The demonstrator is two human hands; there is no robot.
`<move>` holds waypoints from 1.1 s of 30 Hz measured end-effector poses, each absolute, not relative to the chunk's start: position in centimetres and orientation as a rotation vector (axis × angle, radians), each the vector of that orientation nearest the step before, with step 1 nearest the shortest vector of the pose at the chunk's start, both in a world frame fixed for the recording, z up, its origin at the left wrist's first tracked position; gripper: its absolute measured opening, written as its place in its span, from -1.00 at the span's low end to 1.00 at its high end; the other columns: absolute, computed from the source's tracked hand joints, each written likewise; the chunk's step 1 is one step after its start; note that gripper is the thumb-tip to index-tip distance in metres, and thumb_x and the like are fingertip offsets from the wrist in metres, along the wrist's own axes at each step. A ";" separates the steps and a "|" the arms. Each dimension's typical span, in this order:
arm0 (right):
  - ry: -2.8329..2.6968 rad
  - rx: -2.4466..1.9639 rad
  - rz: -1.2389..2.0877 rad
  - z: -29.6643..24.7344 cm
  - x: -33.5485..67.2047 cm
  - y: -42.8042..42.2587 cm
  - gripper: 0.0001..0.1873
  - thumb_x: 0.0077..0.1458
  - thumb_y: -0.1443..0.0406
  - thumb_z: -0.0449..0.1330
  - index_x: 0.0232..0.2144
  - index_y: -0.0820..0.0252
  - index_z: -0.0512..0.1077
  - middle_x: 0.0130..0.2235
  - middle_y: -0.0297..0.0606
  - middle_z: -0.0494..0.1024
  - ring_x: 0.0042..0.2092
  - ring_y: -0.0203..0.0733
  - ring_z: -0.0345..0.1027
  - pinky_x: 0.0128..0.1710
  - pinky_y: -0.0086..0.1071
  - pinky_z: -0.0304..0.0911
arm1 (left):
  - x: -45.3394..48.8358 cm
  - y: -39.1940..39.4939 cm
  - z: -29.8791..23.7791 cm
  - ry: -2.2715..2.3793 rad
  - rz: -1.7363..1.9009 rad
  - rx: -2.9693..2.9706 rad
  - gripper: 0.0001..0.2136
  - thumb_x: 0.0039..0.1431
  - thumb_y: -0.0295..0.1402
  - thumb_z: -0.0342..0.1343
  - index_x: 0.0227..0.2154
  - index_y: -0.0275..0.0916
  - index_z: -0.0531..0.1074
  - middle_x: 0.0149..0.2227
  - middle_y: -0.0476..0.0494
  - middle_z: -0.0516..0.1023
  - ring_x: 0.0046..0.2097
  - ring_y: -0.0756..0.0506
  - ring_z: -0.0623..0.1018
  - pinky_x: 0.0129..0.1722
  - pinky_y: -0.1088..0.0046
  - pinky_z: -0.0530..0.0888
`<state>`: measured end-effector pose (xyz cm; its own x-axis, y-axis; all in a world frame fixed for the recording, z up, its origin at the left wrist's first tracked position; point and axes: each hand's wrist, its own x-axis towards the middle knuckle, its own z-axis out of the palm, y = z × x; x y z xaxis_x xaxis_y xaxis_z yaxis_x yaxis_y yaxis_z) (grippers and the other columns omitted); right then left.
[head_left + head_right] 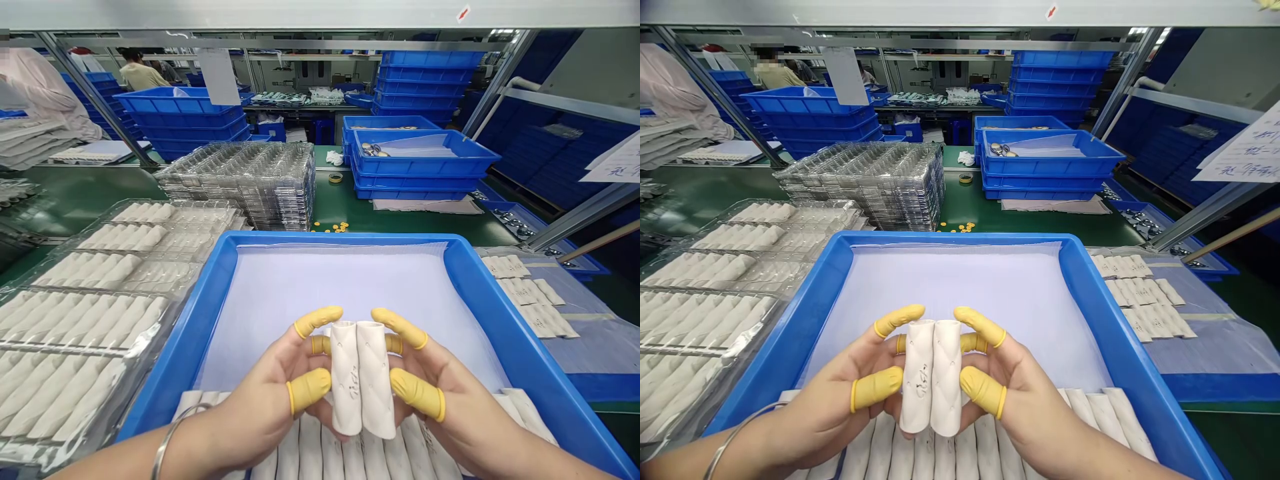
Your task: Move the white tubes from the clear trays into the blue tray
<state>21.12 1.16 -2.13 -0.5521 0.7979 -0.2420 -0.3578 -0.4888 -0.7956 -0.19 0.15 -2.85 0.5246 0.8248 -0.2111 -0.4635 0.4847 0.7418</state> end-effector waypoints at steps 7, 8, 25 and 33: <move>-1.006 -0.837 2.030 -2.5 21.4 0.9 -0.52 0.14 0.11 0.36 0.09 -0.26 0.35 -0.14 -0.33 0.45 -0.08 -0.14 0.37 -0.23 -0.38 0.40 | -0.2 -0.1 -3.2 0.642 0.886 0.724 -0.49 0.03 -0.28 0.31 0.06 0.07 0.32 -0.03 -0.14 0.41 -0.05 -0.13 0.44 -0.20 0.35 0.47; -1.029 -0.851 1.998 -2.6 21.3 0.8 -0.47 0.10 0.10 0.39 0.09 -0.23 0.35 -0.15 -0.33 0.44 -0.03 -0.11 0.33 -0.14 -0.32 0.37 | -0.2 -0.1 -3.4 0.661 0.901 0.738 -0.45 -0.02 -0.29 0.35 0.06 0.06 0.32 -0.01 -0.14 0.39 -0.02 -0.15 0.41 -0.13 0.29 0.44; -1.122 -0.839 1.934 -2.9 20.5 0.1 -0.53 0.09 0.17 0.42 0.03 -0.19 0.41 0.03 -0.29 0.46 0.05 0.01 0.33 -0.07 -0.19 0.39 | -0.1 -0.5 -3.3 0.678 0.848 0.967 -0.60 0.15 -0.28 0.20 0.06 0.03 0.34 0.05 -0.13 0.42 0.08 -0.20 0.39 0.01 0.22 0.38; -1.676 -0.876 1.259 -2.8 20.6 -0.1 -0.58 0.11 0.47 0.29 -0.07 -0.16 0.48 -0.17 -0.37 0.56 -0.18 -0.12 0.46 -0.12 -0.34 0.39 | -0.3 -0.4 -2.4 0.769 1.018 1.572 -0.66 0.09 -0.50 0.22 -0.07 -0.03 0.46 -0.21 -0.06 0.52 -0.18 -0.06 0.51 -0.13 0.42 0.44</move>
